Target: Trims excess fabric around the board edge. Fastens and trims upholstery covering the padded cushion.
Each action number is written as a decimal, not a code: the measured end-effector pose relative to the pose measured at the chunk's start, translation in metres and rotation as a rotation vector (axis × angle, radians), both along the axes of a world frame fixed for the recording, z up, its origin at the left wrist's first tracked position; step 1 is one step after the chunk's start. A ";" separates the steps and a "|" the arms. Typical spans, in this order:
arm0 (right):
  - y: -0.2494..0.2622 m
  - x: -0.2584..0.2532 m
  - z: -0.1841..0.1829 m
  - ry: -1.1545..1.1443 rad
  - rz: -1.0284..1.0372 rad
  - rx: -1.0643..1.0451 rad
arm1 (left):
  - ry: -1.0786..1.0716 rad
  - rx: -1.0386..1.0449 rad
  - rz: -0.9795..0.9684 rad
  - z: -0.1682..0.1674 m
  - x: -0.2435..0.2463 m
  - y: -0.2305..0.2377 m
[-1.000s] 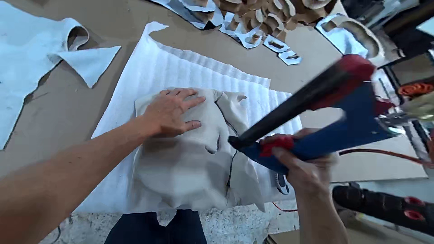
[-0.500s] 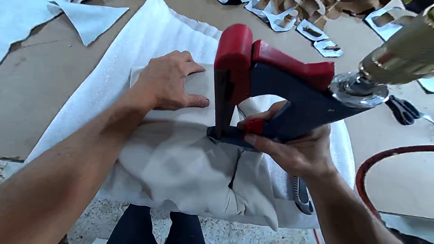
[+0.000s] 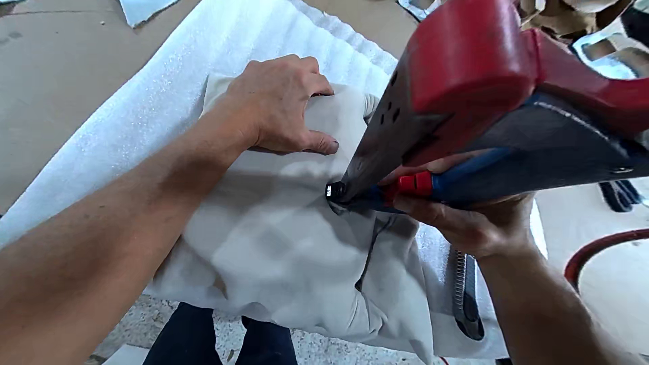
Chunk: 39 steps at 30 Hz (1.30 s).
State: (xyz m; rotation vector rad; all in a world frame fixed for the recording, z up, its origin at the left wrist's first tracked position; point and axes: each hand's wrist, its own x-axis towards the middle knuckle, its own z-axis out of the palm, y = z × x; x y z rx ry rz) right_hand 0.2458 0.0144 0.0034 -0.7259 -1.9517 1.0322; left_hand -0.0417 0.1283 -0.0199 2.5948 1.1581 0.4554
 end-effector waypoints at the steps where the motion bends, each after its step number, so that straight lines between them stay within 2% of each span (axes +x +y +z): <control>1: 0.000 0.000 0.000 0.013 0.004 -0.005 | -0.058 0.119 0.014 -0.022 0.003 0.013; 2: 0.001 -0.001 0.001 0.013 0.011 0.000 | -0.114 0.205 0.016 -0.042 0.005 0.027; 4: 0.001 -0.001 0.001 0.007 0.016 0.012 | -0.137 0.234 -0.003 -0.056 0.006 0.039; 7: 0.002 0.000 -0.002 0.002 0.004 -0.001 | -0.096 0.198 -0.018 -0.054 0.006 0.042; 11: 0.001 -0.001 0.002 -0.014 0.006 0.004 | -0.147 0.254 -0.018 -0.061 0.001 0.039; 13: -0.006 0.000 0.007 -0.032 -0.060 0.029 | -0.094 0.197 -0.002 -0.034 0.000 0.017; 15: -0.020 -0.002 0.009 -0.034 -0.199 0.039 | 0.026 0.016 0.033 0.008 0.000 -0.010; 16: -0.029 -0.003 0.009 -0.048 -0.280 0.041 | 0.043 -0.005 0.039 0.011 0.000 -0.011; 19: -0.045 -0.010 0.010 -0.069 -0.436 0.064 | 0.036 0.014 0.028 0.004 -0.001 -0.005; 26: -0.055 -0.020 0.006 -0.032 -0.497 0.069 | 0.033 -0.009 0.020 0.004 0.000 -0.002; 29: -0.053 -0.031 0.007 -0.065 -0.507 0.088 | 0.023 0.013 0.031 0.003 -0.001 -0.004; 33: -0.054 -0.042 0.008 -0.112 -0.514 0.110 | 0.044 -0.077 0.076 0.020 0.000 -0.016; 39: -0.041 -0.035 0.002 -0.080 -0.427 0.092 | 0.056 -0.055 0.067 0.015 0.002 -0.013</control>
